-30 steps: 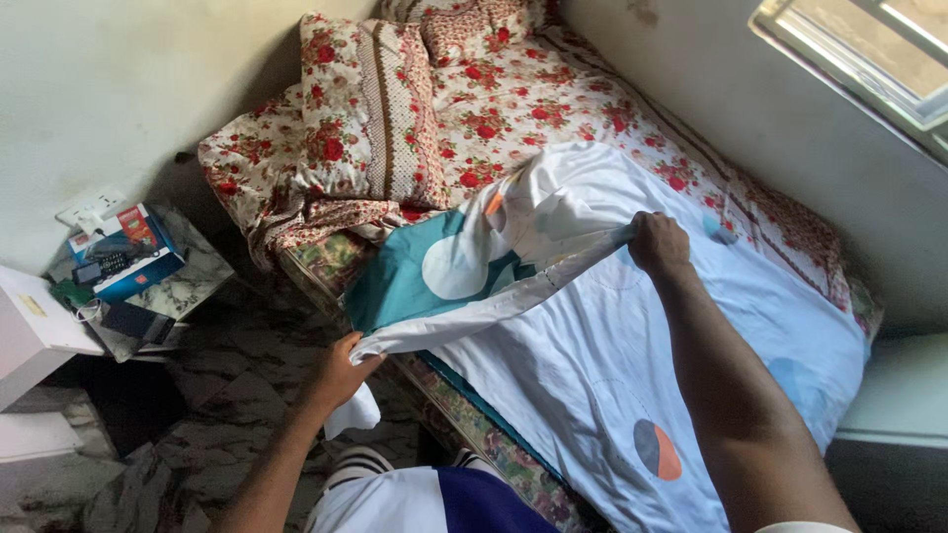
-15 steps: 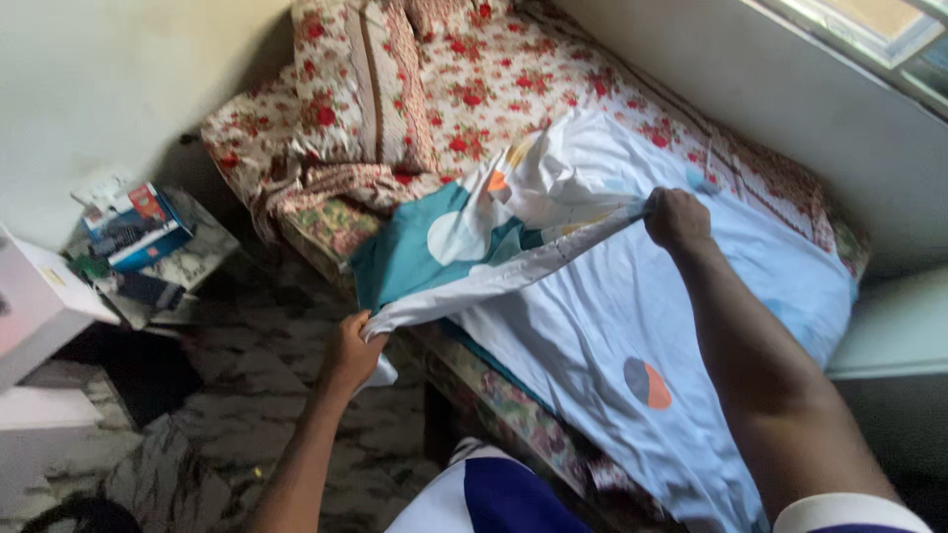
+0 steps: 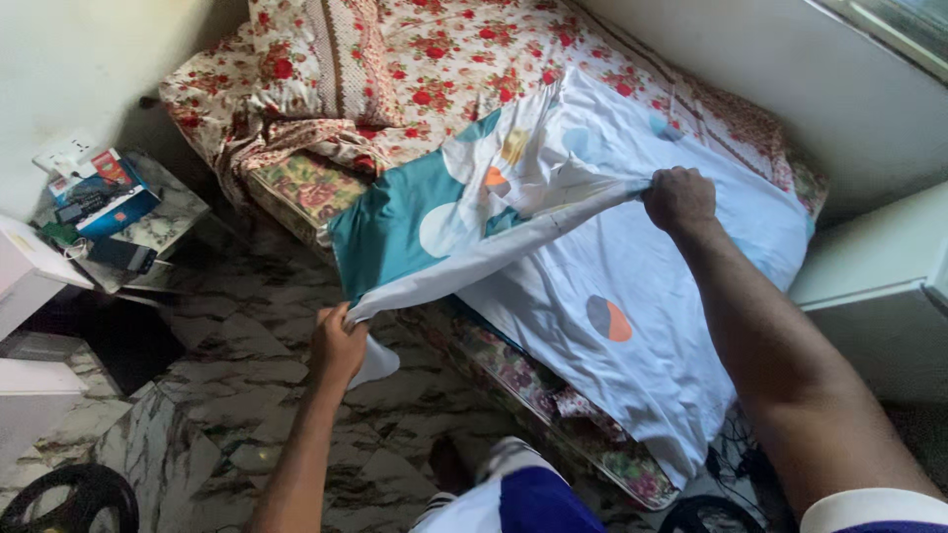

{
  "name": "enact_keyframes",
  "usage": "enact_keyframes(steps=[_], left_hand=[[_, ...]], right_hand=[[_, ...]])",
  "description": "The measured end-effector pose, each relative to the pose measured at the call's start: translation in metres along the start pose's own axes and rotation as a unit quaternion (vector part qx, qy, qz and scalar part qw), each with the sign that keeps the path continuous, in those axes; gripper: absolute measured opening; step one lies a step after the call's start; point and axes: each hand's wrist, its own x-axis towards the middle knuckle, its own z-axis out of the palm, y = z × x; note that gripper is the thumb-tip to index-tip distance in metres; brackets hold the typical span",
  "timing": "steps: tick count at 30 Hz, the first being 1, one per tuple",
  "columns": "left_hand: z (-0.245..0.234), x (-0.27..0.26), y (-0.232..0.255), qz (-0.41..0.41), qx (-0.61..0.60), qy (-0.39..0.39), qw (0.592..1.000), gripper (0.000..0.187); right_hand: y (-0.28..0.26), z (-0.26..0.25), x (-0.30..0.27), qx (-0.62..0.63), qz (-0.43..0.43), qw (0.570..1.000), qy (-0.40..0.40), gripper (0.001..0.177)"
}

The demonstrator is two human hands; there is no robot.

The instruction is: The person spreads a sheet over a bed, folds it, and then stuffs it into a pillowcase before gathering items of clothing from the floor and walking away.

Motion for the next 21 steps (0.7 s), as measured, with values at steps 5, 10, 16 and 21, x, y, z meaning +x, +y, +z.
enact_keyframes(steps=[5, 10, 16, 21], left_hand=[[0.017, -0.007, -0.002, -0.021, 0.045, 0.011, 0.999, 0.043], [0.026, -0.014, 0.032, -0.063, 0.012, 0.015, 0.998, 0.039], [0.051, -0.056, 0.082, 0.186, -0.144, 0.118, 0.965, 0.033], [0.129, -0.122, 0.114, 0.073, -0.118, -0.08, 0.987, 0.03]], right_hand=[[0.046, 0.04, -0.024, 0.045, -0.069, 0.994, -0.066, 0.019], [0.072, 0.056, -0.022, 0.018, -0.07, 0.997, -0.017, 0.019], [0.165, 0.005, 0.032, 0.04, -0.023, 0.934, 0.354, 0.026], [0.274, -0.006, -0.001, 0.044, -0.01, 0.991, 0.127, 0.02]])
